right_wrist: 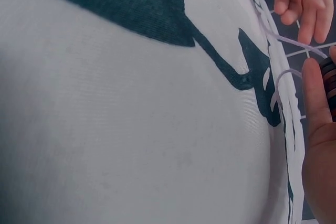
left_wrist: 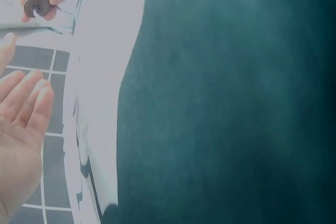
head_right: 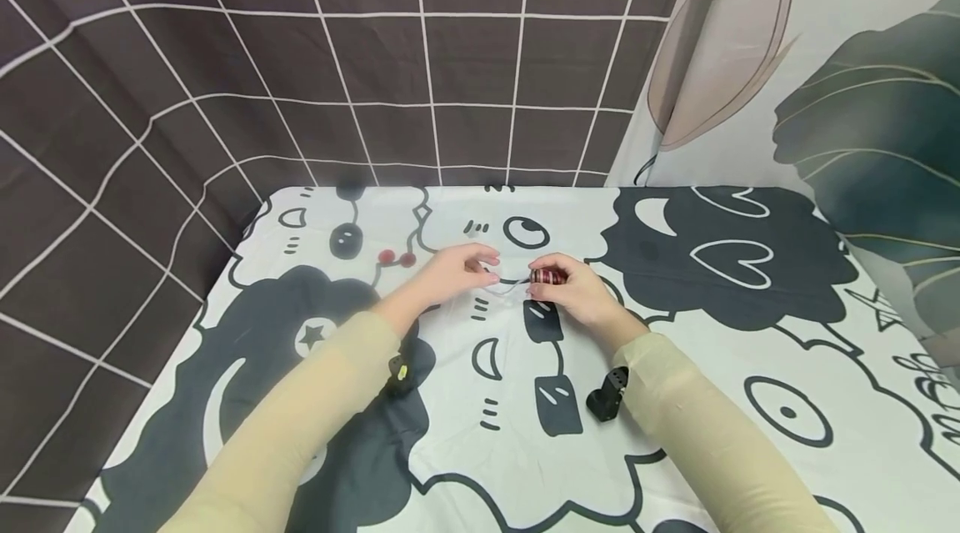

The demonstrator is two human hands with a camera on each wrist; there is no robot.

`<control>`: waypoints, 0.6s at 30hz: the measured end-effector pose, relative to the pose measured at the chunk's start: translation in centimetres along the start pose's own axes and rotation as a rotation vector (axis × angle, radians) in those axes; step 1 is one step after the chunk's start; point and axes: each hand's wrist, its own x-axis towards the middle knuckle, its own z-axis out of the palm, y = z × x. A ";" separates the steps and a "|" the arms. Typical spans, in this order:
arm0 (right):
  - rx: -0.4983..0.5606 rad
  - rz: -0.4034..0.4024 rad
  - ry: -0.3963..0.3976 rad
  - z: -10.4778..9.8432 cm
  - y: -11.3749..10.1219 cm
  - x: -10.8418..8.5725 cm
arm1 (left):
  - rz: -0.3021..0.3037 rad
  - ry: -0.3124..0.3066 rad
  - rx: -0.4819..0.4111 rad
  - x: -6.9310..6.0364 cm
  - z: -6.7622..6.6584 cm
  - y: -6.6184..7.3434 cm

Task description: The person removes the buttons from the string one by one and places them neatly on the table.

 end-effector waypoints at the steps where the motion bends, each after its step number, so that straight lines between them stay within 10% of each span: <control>1: -0.001 0.005 0.002 0.0 -0.1 0.0 | 0.007 -0.004 0.007 0.1 0.1 0.1; 18: -0.035 0.034 0.010 0.0 -0.7 -0.2 | 0.023 -0.014 -0.034 0.9 1.3 0.9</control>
